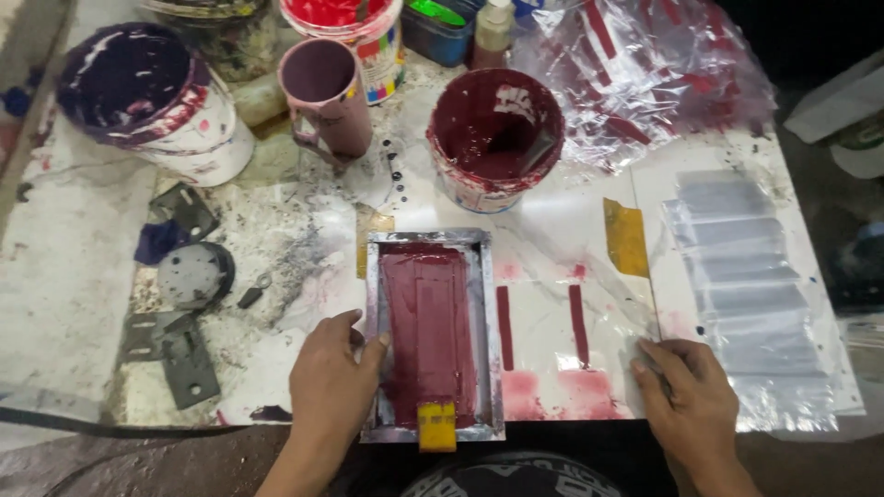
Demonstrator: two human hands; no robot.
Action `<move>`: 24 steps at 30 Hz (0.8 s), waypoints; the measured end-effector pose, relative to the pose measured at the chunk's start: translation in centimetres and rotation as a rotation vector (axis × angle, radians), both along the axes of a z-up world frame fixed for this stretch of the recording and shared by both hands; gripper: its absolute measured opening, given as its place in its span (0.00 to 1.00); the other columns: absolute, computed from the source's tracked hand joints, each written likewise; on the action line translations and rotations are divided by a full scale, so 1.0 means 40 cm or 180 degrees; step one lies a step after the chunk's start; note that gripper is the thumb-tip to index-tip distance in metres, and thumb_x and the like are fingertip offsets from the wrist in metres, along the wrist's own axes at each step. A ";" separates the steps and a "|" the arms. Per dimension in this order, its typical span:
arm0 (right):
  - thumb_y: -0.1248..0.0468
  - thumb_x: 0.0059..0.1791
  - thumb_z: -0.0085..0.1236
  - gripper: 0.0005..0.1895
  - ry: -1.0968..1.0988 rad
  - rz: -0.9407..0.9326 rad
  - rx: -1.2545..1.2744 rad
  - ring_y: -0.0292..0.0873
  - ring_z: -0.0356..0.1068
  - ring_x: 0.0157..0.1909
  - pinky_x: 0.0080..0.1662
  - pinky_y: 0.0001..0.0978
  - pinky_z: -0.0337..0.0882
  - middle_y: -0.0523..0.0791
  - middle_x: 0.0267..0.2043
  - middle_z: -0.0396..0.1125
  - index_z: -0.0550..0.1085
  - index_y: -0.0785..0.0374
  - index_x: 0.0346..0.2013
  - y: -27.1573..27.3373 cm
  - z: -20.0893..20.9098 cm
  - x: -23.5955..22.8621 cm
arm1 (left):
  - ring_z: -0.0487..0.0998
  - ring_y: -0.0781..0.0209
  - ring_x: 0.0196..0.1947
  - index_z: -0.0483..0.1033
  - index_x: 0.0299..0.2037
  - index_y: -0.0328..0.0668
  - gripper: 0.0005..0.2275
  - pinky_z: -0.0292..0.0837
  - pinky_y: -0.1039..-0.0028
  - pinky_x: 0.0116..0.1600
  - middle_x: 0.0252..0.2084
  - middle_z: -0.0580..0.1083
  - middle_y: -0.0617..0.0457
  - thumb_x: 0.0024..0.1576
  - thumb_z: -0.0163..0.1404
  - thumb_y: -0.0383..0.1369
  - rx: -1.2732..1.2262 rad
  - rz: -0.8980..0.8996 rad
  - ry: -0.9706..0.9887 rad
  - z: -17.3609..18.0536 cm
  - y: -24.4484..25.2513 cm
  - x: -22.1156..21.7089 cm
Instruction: The person stirs a dark red liquid in a container using a stick, then pours it into a rectangular tray. They use a yellow squeegee to spread the liquid evenly across the tray's surface, repeatedly smoothing it out.
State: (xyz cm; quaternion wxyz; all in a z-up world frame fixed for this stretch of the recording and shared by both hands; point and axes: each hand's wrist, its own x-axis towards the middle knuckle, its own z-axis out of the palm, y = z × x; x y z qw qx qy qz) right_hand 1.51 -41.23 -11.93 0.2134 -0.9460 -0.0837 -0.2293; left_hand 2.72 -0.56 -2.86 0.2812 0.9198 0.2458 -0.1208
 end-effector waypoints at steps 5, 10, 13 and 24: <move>0.62 0.53 0.63 0.10 0.0093 -0.0083 -0.0060 0.42 0.73 0.46 0.49 0.32 0.74 0.47 0.50 0.70 0.83 0.56 0.48 -0.011 -0.033 -0.003 | 0.79 0.51 0.44 0.74 0.57 0.47 0.20 0.73 0.59 0.49 0.43 0.79 0.51 0.58 0.51 0.45 -0.0297 0.0295 0.0429 0.036 -0.003 0.028; 0.65 0.53 0.63 0.08 -0.0132 0.0049 -0.0185 0.44 0.73 0.47 0.48 0.32 0.74 0.49 0.49 0.72 0.83 0.61 0.46 -0.005 -0.032 0.004 | 0.79 0.48 0.41 0.77 0.51 0.41 0.18 0.72 0.58 0.44 0.42 0.80 0.47 0.58 0.51 0.45 -0.0289 0.0121 0.0233 -0.005 0.018 0.029; 0.66 0.53 0.64 0.08 -0.0114 0.0046 -0.0157 0.44 0.73 0.45 0.46 0.31 0.74 0.50 0.49 0.71 0.83 0.61 0.46 -0.005 -0.033 0.002 | 0.79 0.49 0.37 0.76 0.53 0.41 0.18 0.71 0.58 0.41 0.37 0.79 0.47 0.59 0.51 0.43 -0.0335 0.0105 0.0233 -0.019 0.022 0.029; 0.65 0.54 0.62 0.08 -0.0073 0.0035 -0.0151 0.43 0.73 0.48 0.50 0.29 0.74 0.48 0.49 0.71 0.83 0.60 0.47 -0.010 -0.041 0.003 | 0.76 0.44 0.34 0.76 0.33 0.39 0.10 0.67 0.56 0.40 0.31 0.77 0.45 0.57 0.50 0.37 -0.0118 -0.0230 0.0044 -0.070 0.046 0.036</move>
